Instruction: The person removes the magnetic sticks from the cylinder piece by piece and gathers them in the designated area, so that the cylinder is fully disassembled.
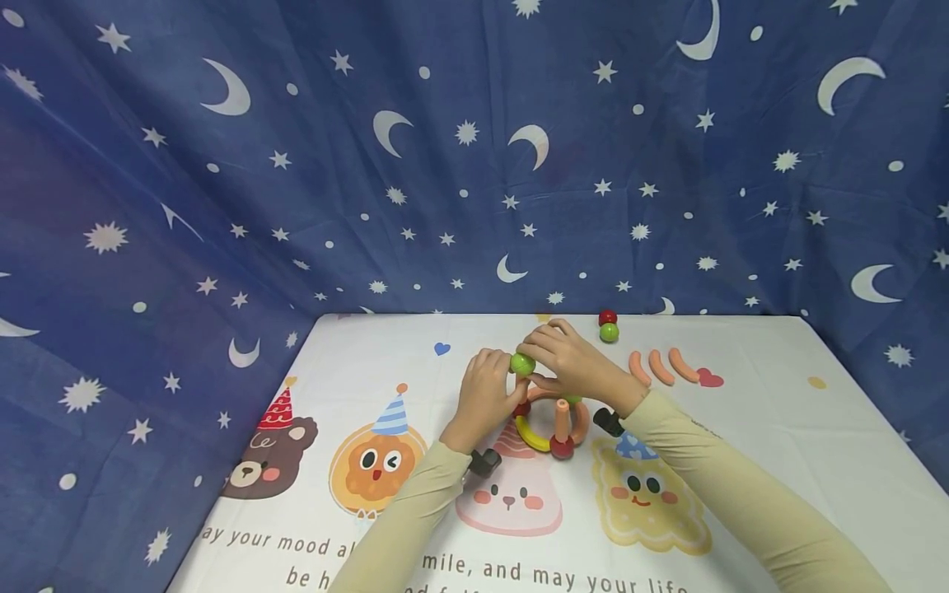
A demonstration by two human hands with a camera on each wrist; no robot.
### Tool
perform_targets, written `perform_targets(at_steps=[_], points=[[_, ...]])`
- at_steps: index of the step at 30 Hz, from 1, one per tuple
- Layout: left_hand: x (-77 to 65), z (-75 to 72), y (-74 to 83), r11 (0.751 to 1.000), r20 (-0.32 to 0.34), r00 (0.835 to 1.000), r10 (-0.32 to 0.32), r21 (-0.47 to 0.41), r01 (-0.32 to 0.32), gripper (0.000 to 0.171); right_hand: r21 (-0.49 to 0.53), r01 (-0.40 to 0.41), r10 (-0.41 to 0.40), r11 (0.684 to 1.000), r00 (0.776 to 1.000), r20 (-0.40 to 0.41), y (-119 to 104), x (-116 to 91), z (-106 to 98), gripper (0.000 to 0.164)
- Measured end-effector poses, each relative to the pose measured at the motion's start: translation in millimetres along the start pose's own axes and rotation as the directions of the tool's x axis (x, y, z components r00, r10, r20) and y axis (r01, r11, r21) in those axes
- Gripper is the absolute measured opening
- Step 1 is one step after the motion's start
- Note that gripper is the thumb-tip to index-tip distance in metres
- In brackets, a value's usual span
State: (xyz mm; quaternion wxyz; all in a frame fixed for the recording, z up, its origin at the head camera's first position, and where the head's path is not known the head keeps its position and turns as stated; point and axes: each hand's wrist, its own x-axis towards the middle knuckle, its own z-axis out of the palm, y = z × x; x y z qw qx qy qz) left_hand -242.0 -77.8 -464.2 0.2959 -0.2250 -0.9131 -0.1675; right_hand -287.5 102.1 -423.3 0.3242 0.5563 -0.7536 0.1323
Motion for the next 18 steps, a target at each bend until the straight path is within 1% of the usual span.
perform_targets(at_steps=[5, 10, 14, 16, 18], points=[[-0.1, -0.9, 0.6, 1.0, 0.012, 1.0, -0.01, 0.003, 0.01, 0.017, -0.019, 0.016, -0.016, 1.0, 1.0, -0.008, 0.3, 0.7, 1.0, 0.045], [0.4, -1.6, 0.8, 1.0, 0.039, 0.999, -0.023, 0.008, 0.022, 0.017, -0.048, 0.001, 0.001, 0.999, 0.999, 0.032, 1.4, 0.2, -1.5, 0.043], [0.0, -2.7, 1.1, 0.999, 0.057, 0.998, -0.033, -0.003, 0.033, 0.017, -0.085, -0.07, 0.073, 0.994, 0.997, 0.038, 9.0, -2.4, -9.0, 0.044], [-0.3, -3.5, 1.3, 0.999, 0.056, 0.998, -0.033, -0.01, 0.033, 0.016, -0.096, -0.113, 0.116, 0.989, 0.993, 0.021, 14.9, -4.6, -14.7, 0.045], [-0.5, -4.2, 1.1, 0.999, 0.054, 0.998, -0.034, -0.017, 0.035, 0.017, -0.102, -0.141, 0.142, 0.985, 0.99, 0.005, 20.7, -7.2, -20.9, 0.046]])
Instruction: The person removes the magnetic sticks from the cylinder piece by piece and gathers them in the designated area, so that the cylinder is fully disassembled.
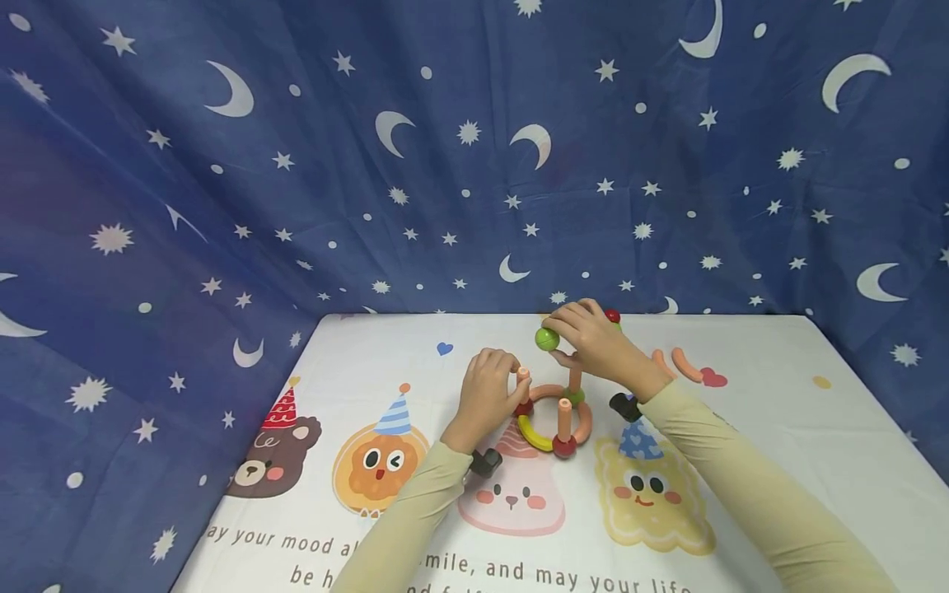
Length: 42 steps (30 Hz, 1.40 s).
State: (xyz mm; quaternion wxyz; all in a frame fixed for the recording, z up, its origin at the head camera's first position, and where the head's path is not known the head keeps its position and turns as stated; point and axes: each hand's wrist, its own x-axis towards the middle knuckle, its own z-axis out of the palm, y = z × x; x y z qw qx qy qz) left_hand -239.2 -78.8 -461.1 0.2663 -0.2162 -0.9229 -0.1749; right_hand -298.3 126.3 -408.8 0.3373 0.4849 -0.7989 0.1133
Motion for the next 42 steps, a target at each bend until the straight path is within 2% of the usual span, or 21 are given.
perform_targets(at_steps=[4, 8, 11, 15, 21, 26, 35, 42], points=[[0.2, 0.0, 0.5, 1.0, -0.002, 1.0, -0.001, -0.008, 0.001, 0.017, 0.005, -0.024, 0.024, 1.0, 1.0, -0.019, 10.5, -5.7, -13.2, 0.045], [-0.2, 1.5, 0.3, 1.0, 0.001, 1.0, -0.003, -0.017, 0.003, 0.017, 0.002, -0.07, 0.07, 0.998, 0.997, -0.031, 21.2, -20.2, -25.7, 0.045], [-0.7, 2.2, -0.2, 1.0, -0.004, 1.0, -0.003, -0.02, 0.003, 0.017, -0.013, -0.127, 0.127, 0.992, 0.992, -0.004, 29.5, -37.7, -33.8, 0.046], [-1.4, 2.6, -1.0, 1.0, -0.011, 1.0, -0.008, -0.02, 0.008, 0.018, -0.037, -0.208, 0.21, 0.978, 0.974, 0.082, 37.8, -65.5, -38.2, 0.047], [-1.3, 3.8, -1.9, 1.0, -0.008, 1.0, -0.015, -0.022, 0.015, 0.018, -0.067, -0.257, 0.265, 0.964, 0.947, 0.184, 42.4, -102.0, -29.5, 0.042], [-0.1, 5.0, -1.0, 1.0, -0.011, 1.0, -0.012, -0.029, 0.012, 0.018, -0.076, -0.277, 0.287, 0.958, 0.922, 0.259, 39.1, -118.6, -16.0, 0.041], [0.3, 5.3, -0.1, 0.999, -0.004, 1.0, -0.013, -0.031, 0.013, 0.019, -0.087, -0.231, 0.247, 0.969, 0.904, 0.348, 30.1, -127.7, 5.9, 0.039], [-0.2, 4.8, 0.5, 0.999, -0.003, 1.0, -0.015, -0.03, 0.015, 0.019, -0.087, -0.211, 0.228, 0.974, 0.89, 0.395, 24.6, -126.2, 10.5, 0.042]])
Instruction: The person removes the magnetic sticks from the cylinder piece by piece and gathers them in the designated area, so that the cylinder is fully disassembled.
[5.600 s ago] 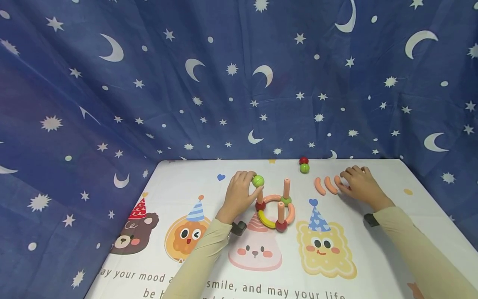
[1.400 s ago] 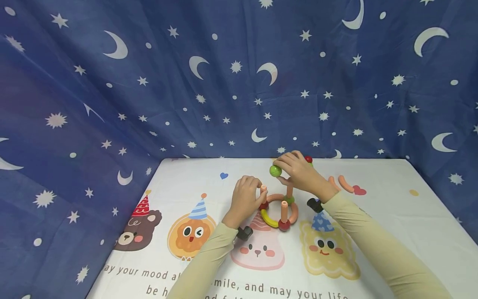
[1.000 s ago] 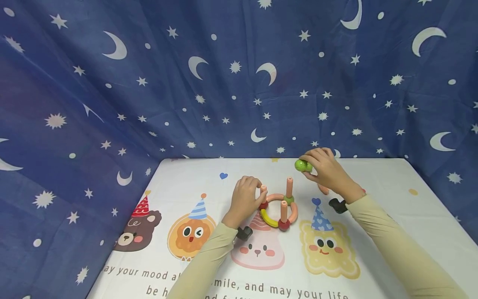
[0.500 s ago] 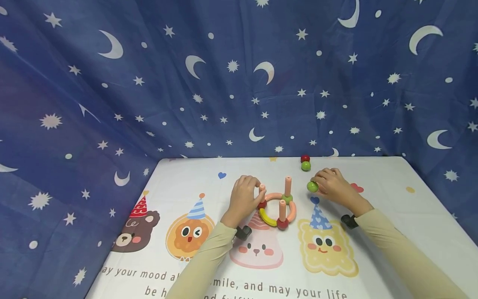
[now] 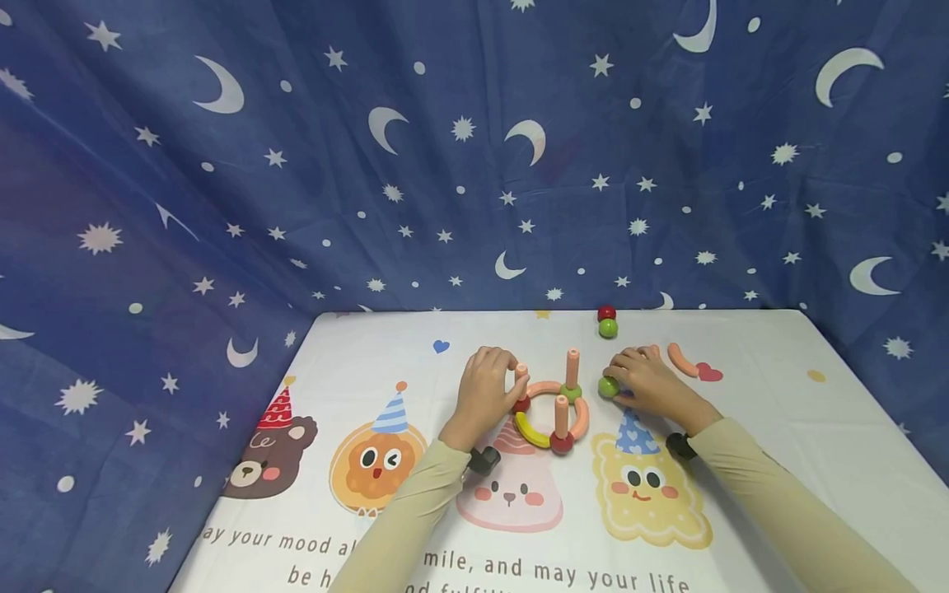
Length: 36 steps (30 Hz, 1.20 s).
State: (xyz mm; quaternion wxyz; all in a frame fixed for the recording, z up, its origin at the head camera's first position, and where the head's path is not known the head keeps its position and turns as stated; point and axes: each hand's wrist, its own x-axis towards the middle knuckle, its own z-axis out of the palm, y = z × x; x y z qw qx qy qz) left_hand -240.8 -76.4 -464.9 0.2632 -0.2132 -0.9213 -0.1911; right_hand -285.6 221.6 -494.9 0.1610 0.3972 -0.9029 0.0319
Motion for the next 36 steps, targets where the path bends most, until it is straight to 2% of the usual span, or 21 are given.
perform_targets(at_steps=[10, 13, 16, 21, 24, 31, 36], points=[[0.0, -0.7, 0.4, 1.0, -0.002, 1.0, -0.001, 0.001, 0.001, 0.018, -0.067, 0.085, -0.086, 0.994, 0.996, -0.006, 7.0, 10.4, 6.8, 0.041], [0.2, -0.9, 0.1, 1.0, -0.004, 1.0, 0.0, 0.005, 0.0, 0.019, -0.095, 0.056, -0.054, 0.994, 0.998, 0.021, 11.4, 22.0, 9.3, 0.041], [0.4, -1.2, -0.2, 1.0, -0.007, 1.0, -0.001, 0.008, 0.001, 0.019, -0.106, -0.008, 0.013, 0.994, 0.999, 0.047, 15.9, 36.5, 10.7, 0.042], [0.4, -0.3, -0.9, 1.0, 0.009, 1.0, -0.007, 0.006, 0.007, 0.019, -0.105, -0.086, 0.087, 0.991, 0.996, 0.007, 22.0, 52.1, 8.2, 0.042], [0.5, 1.0, -0.3, 1.0, 0.019, 1.0, -0.007, 0.007, 0.007, 0.019, -0.094, -0.111, 0.109, 0.989, 0.994, -0.025, 24.1, 51.7, 4.1, 0.04], [1.2, 0.1, 0.9, 1.0, 0.013, 1.0, -0.01, 0.012, 0.01, 0.019, -0.048, -0.17, 0.168, 0.984, 0.985, -0.042, 20.3, 42.6, -9.9, 0.039], [1.3, 0.5, 1.4, 1.0, 0.01, 1.0, -0.004, 0.016, 0.003, 0.018, -0.053, -0.159, 0.154, 0.986, 0.985, -0.08, 9.7, 34.9, -18.9, 0.041]])
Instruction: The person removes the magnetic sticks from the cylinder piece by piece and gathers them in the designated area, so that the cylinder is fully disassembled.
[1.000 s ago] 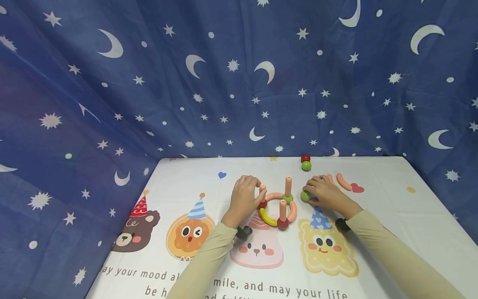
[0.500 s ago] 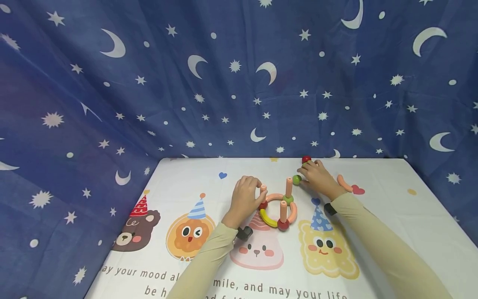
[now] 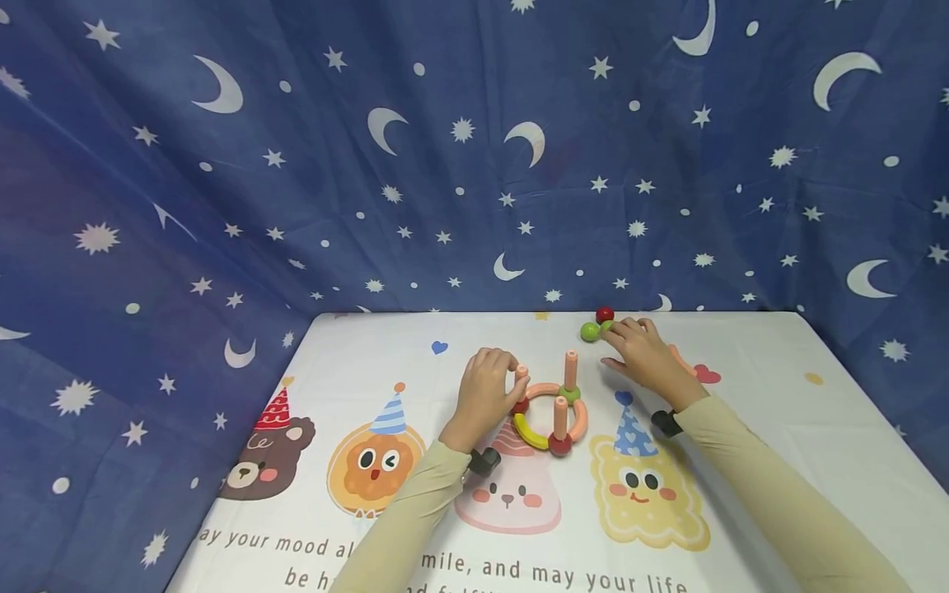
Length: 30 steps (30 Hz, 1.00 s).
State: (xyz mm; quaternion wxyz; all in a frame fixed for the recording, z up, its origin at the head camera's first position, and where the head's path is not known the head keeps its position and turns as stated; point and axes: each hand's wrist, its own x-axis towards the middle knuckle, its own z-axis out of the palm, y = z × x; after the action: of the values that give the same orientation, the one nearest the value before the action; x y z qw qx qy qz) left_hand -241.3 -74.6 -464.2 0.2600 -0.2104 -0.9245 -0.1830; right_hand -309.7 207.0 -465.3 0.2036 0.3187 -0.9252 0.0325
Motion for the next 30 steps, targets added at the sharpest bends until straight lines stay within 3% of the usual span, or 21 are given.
perform_targets(at_steps=[14, 23, 30], points=[[-0.1, -1.5, -0.4, 1.0, 0.022, 1.0, -0.01, -0.012, 0.01, 0.019, 0.081, 0.163, -0.146, 0.983, 0.972, -0.184, -39.6, -24.8, -8.1, 0.041], [-6.1, -8.8, -14.4, 1.0, 0.016, 0.999, -0.028, -0.01, 0.029, 0.017, 0.166, 0.301, -0.269, 0.939, 0.944, -0.189, -64.2, -37.2, -1.7, 0.037], [-14.7, -18.8, -33.3, 0.997, 0.06, 0.995, -0.077, -0.006, 0.077, 0.019, 0.18, 0.329, -0.315, 0.927, 0.944, -0.102, -83.0, -35.4, -0.8, 0.035]])
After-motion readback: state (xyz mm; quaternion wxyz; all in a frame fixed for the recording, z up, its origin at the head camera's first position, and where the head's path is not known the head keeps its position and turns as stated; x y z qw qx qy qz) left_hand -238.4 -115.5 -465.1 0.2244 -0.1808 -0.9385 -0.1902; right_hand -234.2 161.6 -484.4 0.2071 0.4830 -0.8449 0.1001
